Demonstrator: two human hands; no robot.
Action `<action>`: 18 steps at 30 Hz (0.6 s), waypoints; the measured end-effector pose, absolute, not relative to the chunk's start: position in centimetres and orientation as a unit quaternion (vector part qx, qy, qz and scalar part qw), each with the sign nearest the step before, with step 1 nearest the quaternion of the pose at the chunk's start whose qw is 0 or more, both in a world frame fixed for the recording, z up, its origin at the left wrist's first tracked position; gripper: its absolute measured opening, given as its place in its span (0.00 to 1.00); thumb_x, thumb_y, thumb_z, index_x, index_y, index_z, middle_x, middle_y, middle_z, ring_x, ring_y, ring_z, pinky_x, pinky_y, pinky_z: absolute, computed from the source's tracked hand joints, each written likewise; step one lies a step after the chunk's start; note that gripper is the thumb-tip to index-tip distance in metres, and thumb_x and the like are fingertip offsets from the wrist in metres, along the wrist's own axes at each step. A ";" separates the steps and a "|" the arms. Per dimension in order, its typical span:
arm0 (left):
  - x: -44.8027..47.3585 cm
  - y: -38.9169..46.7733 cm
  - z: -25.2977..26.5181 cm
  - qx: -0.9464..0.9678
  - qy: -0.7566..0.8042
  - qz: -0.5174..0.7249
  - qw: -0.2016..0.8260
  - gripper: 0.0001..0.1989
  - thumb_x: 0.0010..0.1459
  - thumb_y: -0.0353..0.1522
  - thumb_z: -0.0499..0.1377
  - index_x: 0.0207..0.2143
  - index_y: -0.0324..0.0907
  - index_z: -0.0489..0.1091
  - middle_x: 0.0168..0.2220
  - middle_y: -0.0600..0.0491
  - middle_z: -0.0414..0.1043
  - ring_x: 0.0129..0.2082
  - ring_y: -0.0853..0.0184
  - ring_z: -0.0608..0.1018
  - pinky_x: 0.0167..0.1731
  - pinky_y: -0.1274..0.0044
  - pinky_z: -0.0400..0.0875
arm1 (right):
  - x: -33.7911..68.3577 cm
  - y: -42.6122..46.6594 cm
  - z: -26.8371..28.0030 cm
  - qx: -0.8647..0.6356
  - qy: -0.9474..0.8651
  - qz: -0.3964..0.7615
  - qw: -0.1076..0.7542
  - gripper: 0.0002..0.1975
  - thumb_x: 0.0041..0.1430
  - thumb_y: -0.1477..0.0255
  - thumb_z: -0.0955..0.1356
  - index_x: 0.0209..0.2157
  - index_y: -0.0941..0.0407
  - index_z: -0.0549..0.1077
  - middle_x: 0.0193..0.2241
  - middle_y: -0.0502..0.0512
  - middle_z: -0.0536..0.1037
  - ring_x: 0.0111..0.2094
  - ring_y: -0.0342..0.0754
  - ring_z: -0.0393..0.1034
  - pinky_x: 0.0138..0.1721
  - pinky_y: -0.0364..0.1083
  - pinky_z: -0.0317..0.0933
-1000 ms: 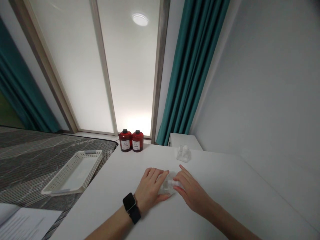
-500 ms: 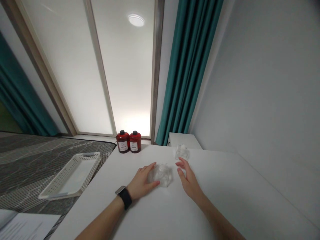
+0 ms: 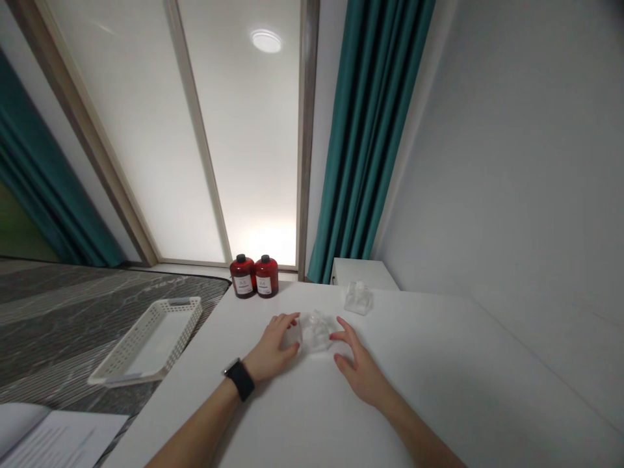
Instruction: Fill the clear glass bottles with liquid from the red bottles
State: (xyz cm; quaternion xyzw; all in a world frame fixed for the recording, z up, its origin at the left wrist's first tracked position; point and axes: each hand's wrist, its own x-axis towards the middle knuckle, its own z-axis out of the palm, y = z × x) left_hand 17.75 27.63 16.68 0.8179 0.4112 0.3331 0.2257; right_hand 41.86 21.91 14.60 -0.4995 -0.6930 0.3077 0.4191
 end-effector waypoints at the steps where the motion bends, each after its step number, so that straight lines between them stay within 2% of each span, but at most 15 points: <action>1: 17.9 27.5 16.6 0.818 0.403 0.334 0.238 0.31 0.52 0.29 0.61 0.60 0.41 0.61 0.49 0.45 0.70 0.48 0.55 0.72 0.53 0.58 0.68 | 41.9 21.8 14.6 -0.496 -0.695 0.312 0.418 0.35 0.59 0.77 0.62 0.66 0.52 0.48 0.52 0.60 0.73 0.37 0.47 0.73 0.30 0.43 0.67; 3: 18.2 27.5 16.2 0.812 0.402 0.342 0.248 0.35 0.51 0.32 0.65 0.61 0.41 0.59 0.52 0.43 0.69 0.50 0.53 0.72 0.54 0.57 0.67 | 41.8 21.5 14.8 -0.487 -0.700 0.318 0.414 0.35 0.59 0.77 0.62 0.66 0.51 0.48 0.52 0.59 0.74 0.33 0.45 0.72 0.28 0.42 0.66; 5: 18.4 27.6 15.8 0.803 0.412 0.354 0.245 0.34 0.51 0.34 0.66 0.59 0.41 0.61 0.51 0.43 0.70 0.50 0.53 0.73 0.54 0.56 0.67 | 41.7 21.5 14.9 -0.489 -0.706 0.307 0.410 0.33 0.60 0.76 0.62 0.66 0.51 0.50 0.50 0.58 0.75 0.31 0.45 0.71 0.29 0.43 0.67; 7: 18.4 27.8 15.6 0.796 0.422 0.361 0.242 0.31 0.51 0.33 0.67 0.56 0.41 0.64 0.49 0.44 0.72 0.49 0.53 0.74 0.53 0.58 0.68 | 41.7 21.8 14.7 -0.502 -0.707 0.262 0.423 0.30 0.59 0.76 0.62 0.63 0.52 0.56 0.47 0.57 0.76 0.35 0.47 0.73 0.36 0.46 0.69; 10: 18.3 28.0 15.5 0.796 0.427 0.360 0.233 0.30 0.49 0.33 0.68 0.55 0.40 0.65 0.47 0.44 0.73 0.47 0.54 0.76 0.51 0.59 0.70 | 42.6 23.3 14.1 -0.529 -0.684 0.165 0.475 0.25 0.58 0.75 0.63 0.58 0.53 0.63 0.43 0.56 0.76 0.44 0.50 0.73 0.48 0.52 0.68; 14: 18.1 28.0 15.5 0.794 0.428 0.362 0.233 0.31 0.49 0.32 0.69 0.56 0.41 0.65 0.47 0.45 0.74 0.47 0.54 0.77 0.51 0.59 0.70 | 45.5 26.7 13.5 -0.577 -0.630 0.104 0.509 0.26 0.57 0.71 0.63 0.58 0.55 0.60 0.45 0.61 0.73 0.42 0.53 0.72 0.39 0.54 0.70; 15: 18.1 28.0 15.5 0.793 0.429 0.363 0.235 0.31 0.49 0.32 0.69 0.56 0.42 0.65 0.47 0.45 0.74 0.48 0.54 0.77 0.51 0.59 0.70 | 46.3 27.7 13.5 -0.586 -0.622 0.094 0.511 0.26 0.56 0.71 0.64 0.58 0.56 0.60 0.46 0.61 0.71 0.42 0.54 0.71 0.40 0.56 0.70; 18: 18.1 27.9 15.4 0.791 0.427 0.367 0.238 0.32 0.49 0.31 0.69 0.56 0.41 0.64 0.49 0.43 0.73 0.49 0.53 0.76 0.52 0.58 0.70 | 48.4 30.4 14.0 -0.601 -0.613 0.064 0.509 0.30 0.52 0.68 0.68 0.57 0.57 0.62 0.48 0.63 0.69 0.48 0.58 0.66 0.51 0.62 0.63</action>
